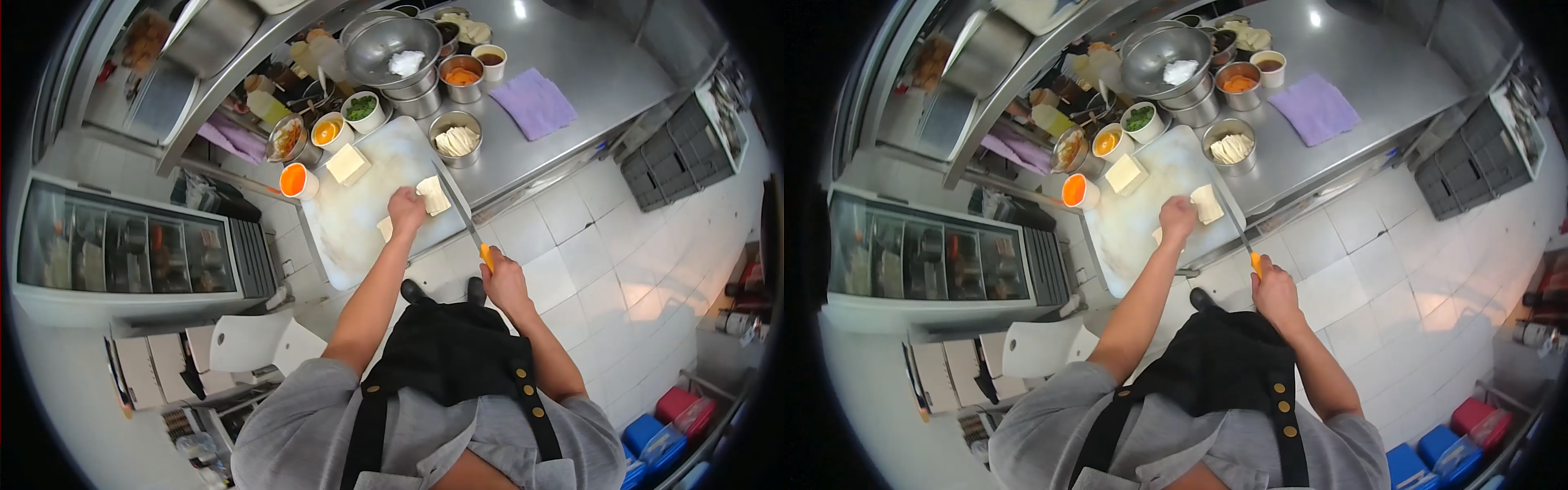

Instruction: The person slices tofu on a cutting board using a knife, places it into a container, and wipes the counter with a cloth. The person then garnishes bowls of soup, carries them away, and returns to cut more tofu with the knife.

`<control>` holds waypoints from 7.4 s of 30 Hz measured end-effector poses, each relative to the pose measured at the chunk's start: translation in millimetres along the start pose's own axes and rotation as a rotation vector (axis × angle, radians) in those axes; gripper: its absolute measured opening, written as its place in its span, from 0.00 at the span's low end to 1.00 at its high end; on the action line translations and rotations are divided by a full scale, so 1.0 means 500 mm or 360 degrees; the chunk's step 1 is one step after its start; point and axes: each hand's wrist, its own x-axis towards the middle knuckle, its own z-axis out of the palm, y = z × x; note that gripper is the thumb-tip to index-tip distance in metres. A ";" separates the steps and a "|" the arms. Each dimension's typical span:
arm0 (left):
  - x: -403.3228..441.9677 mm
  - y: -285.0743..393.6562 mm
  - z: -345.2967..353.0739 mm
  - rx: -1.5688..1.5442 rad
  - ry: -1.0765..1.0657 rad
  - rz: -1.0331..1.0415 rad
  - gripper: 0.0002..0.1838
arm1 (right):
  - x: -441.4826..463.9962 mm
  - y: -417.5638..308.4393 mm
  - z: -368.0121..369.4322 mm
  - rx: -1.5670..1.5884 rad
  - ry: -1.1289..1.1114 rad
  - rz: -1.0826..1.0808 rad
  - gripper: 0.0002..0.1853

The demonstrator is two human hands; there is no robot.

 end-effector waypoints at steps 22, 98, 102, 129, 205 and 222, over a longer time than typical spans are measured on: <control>0.020 0.156 -0.086 0.0685 -0.0882 0.0794 0.09 | -0.065 0.031 -0.024 0.0227 0.0066 0.0065 0.16; -0.107 0.009 -0.059 0.0298 0.0071 0.0273 0.32 | -0.013 -0.003 -0.009 0.0037 0.0076 -0.0019 0.26; -0.081 -0.099 -0.147 0.0843 0.0135 0.0531 0.31 | -0.035 -0.011 -0.038 0.0476 -0.0090 0.0049 0.21; -0.088 -0.155 -0.147 0.0913 -0.0026 0.1036 0.22 | -0.049 0.007 0.081 0.0786 -0.0435 0.0336 0.16; -0.138 0.039 0.041 -0.0325 0.0178 0.0301 0.38 | -0.005 -0.022 0.004 0.0012 -0.0061 -0.0051 0.23; -0.025 -0.042 0.047 -0.0244 0.0439 0.1071 0.25 | 0.026 -0.037 -0.003 -0.0111 -0.0034 -0.0146 0.24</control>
